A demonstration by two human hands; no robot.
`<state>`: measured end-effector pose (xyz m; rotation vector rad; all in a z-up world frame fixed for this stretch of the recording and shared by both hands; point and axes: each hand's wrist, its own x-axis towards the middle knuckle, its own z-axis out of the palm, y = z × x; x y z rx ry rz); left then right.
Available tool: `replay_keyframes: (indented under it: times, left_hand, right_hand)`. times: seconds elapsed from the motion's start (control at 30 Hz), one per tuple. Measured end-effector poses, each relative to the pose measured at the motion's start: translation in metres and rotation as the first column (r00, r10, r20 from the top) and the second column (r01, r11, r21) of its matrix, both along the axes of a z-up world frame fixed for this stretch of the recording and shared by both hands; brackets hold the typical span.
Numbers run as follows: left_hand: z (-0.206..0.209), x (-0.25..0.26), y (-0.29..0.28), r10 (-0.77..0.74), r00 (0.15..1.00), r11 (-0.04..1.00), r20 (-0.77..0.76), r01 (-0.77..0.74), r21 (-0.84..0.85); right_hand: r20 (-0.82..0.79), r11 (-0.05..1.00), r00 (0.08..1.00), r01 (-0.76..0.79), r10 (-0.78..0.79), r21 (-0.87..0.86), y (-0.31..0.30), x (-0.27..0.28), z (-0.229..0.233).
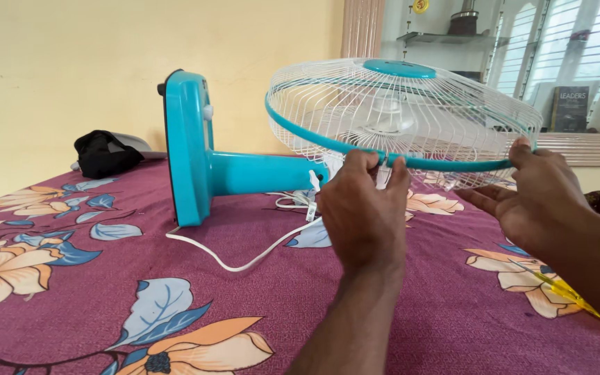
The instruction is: The person reassembles a small electric fan on a table. They attach the front wire cage to the fan head, then fit a blue plastic ring around the cage and secure it with a small fastener using a screwdriver.
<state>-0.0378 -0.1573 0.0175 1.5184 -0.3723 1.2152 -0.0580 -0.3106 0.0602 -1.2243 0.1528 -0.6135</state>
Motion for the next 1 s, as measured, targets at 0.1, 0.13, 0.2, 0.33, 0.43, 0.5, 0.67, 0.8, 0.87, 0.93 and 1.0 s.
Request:
replay_keyframes:
  times: [0.1,0.13,0.2,0.33,0.43,0.5,0.67,0.8,0.87,0.93,1.0]
  left_hand:
    - [0.000,0.003,-0.011,0.000,0.999,0.999,-0.041,-0.002,-0.051]
    - [0.000,0.003,-0.015,-0.001,0.999,0.998,-0.051,-0.002,-0.066]
    - [-0.005,0.005,-0.018,-0.008,1.000,0.992,0.000,0.008,-0.127]
    - [-0.013,0.012,-0.018,0.038,0.996,0.991,0.075,-0.028,-0.132]
    - [-0.012,0.019,-0.008,0.098,0.986,0.988,0.137,-0.080,-0.130]
    - [-0.011,0.023,0.000,0.150,0.986,0.978,0.068,-0.138,-0.155]
    - [-0.013,0.027,0.009,0.143,0.990,0.976,-0.004,-0.142,-0.163]
    - [-0.017,0.028,0.006,0.165,0.985,0.975,0.045,-0.156,-0.158]
    - [-0.021,0.029,0.003,0.176,0.981,0.973,0.084,-0.160,-0.169]
    - [-0.024,0.029,0.000,0.151,0.983,0.974,0.102,-0.131,-0.183]
    - [-0.027,0.028,-0.004,0.173,0.981,0.975,0.089,-0.157,-0.159]
  right_hand:
    - [0.038,0.999,0.999,-0.038,0.039,-0.014,-0.010,0.010,-0.001]
    - [0.054,0.999,0.997,-0.048,0.049,-0.014,-0.013,0.012,-0.001]
    - [0.056,0.999,0.997,-0.046,0.047,-0.014,-0.019,0.014,-0.005]
    - [0.068,0.999,0.997,-0.040,0.039,0.011,-0.023,0.011,-0.015]
    - [0.038,1.000,0.999,-0.011,0.012,-0.010,-0.019,0.005,-0.022]
    - [0.051,0.992,0.995,-0.077,0.082,-0.102,-0.021,-0.004,-0.029]
    - [-0.158,0.938,0.987,-0.029,-0.027,-0.344,-0.035,-0.024,-0.038]
    - [-0.200,0.865,0.970,0.017,-0.135,-0.502,-0.067,-0.039,-0.040]
    - [-0.226,0.771,0.945,0.042,-0.238,-0.636,-0.089,-0.045,-0.041]
    - [-0.255,0.616,0.884,0.047,-0.393,-0.787,-0.112,-0.051,-0.044]
    - [-0.287,0.561,0.871,-0.017,-0.398,-0.828,-0.128,-0.056,-0.054]
